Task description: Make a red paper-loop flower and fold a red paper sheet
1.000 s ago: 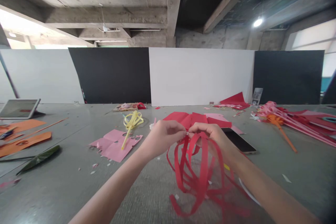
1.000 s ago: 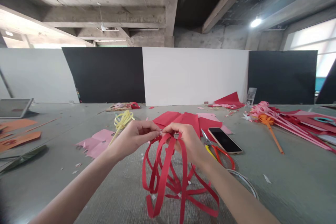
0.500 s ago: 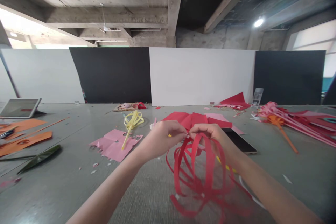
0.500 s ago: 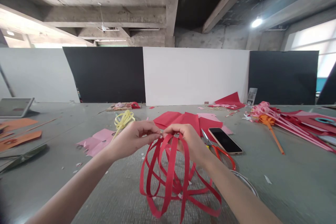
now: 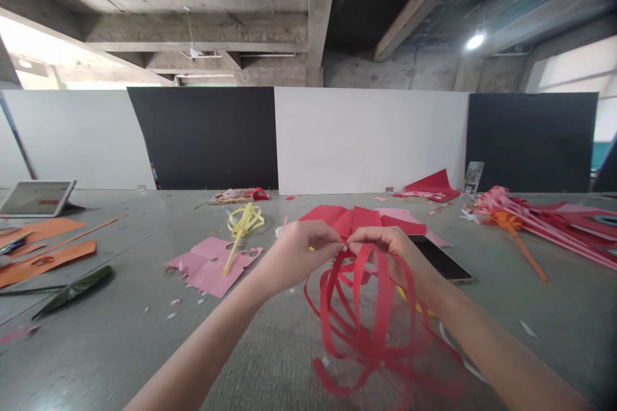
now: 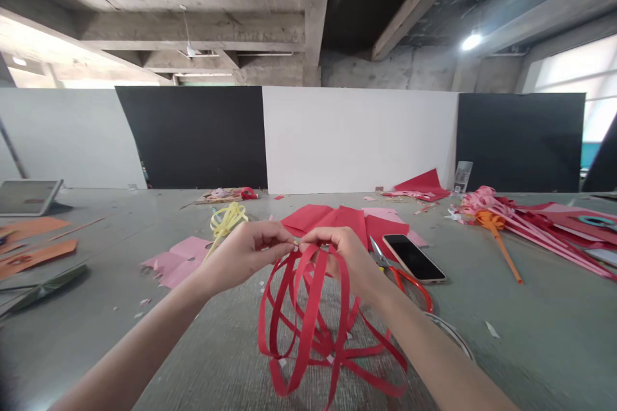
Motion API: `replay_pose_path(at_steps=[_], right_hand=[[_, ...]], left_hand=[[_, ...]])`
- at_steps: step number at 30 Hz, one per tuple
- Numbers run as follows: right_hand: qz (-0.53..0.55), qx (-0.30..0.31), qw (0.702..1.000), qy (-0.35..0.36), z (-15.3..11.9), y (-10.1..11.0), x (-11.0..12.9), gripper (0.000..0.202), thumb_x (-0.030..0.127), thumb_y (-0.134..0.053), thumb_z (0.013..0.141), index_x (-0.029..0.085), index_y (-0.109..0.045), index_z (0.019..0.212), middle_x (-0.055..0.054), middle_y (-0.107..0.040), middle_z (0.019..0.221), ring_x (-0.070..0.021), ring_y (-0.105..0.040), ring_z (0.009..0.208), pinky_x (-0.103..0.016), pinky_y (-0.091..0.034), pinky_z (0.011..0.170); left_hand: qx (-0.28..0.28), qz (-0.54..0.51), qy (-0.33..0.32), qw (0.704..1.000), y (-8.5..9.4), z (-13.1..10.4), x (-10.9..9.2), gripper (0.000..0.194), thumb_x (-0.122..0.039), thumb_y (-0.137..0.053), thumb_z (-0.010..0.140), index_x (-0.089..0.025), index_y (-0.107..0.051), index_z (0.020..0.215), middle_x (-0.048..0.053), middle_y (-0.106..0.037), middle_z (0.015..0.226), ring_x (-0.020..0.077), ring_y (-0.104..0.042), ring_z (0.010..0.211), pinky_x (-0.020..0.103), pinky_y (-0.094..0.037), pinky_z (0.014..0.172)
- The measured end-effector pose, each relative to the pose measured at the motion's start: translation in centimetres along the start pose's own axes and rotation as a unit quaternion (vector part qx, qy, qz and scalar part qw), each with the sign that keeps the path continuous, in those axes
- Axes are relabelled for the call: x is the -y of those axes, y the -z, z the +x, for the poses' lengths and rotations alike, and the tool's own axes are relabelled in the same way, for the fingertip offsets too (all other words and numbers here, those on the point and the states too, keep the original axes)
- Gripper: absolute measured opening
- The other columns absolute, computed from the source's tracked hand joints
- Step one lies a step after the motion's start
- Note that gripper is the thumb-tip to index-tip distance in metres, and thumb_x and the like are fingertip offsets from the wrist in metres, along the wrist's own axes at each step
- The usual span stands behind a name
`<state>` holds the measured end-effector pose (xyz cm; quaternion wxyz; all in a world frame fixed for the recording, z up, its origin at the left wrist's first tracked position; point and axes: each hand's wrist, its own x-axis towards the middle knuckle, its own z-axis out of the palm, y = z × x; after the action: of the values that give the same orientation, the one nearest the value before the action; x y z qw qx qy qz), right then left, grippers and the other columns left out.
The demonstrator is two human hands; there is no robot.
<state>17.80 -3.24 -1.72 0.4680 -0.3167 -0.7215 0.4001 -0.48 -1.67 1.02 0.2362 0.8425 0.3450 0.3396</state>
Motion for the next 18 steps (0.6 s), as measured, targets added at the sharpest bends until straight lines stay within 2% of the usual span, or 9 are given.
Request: replay_pose_path(at_steps=[5,12,18], right_hand=[[-0.006,-0.010,1.000,-0.006,0.02,-0.14,0.00,0.014,0.013,-0.049,0.075,0.018,-0.051,0.062,0.005,-0.040,0.057,-0.0096,-0.042,0.058,-0.021,-0.037,0.053],[-0.025,-0.023,0.999,0.000,0.00,-0.03,-0.26,0.012,0.013,-0.047,0.073,0.018,-0.055,0.066,0.003,-0.051,0.065,-0.0103,-0.045,0.057,-0.024,-0.038,0.054],[0.018,-0.025,1.000,-0.006,0.22,-0.13,-0.50,0.010,0.016,-0.050,0.073,0.018,-0.057,0.066,0.003,-0.049,0.062,-0.0099,-0.044,0.054,-0.023,-0.037,0.050]], left_hand=[[0.003,0.002,0.001,1.000,-0.08,0.05,0.00,0.014,-0.022,-0.053,0.079,-0.017,-0.066,0.078,0.000,-0.062,0.071,0.0099,-0.051,0.062,0.022,-0.038,0.056],[0.010,-0.005,0.005,1.000,-0.08,-0.17,-0.22,0.015,-0.023,-0.051,0.080,-0.017,-0.065,0.078,0.001,-0.063,0.073,0.0106,-0.053,0.064,0.023,-0.039,0.058],[0.003,0.005,-0.002,1.000,-0.11,-0.04,-0.20,0.015,-0.023,-0.050,0.081,-0.017,-0.063,0.077,0.000,-0.061,0.070,0.0105,-0.051,0.061,0.023,-0.039,0.055]])
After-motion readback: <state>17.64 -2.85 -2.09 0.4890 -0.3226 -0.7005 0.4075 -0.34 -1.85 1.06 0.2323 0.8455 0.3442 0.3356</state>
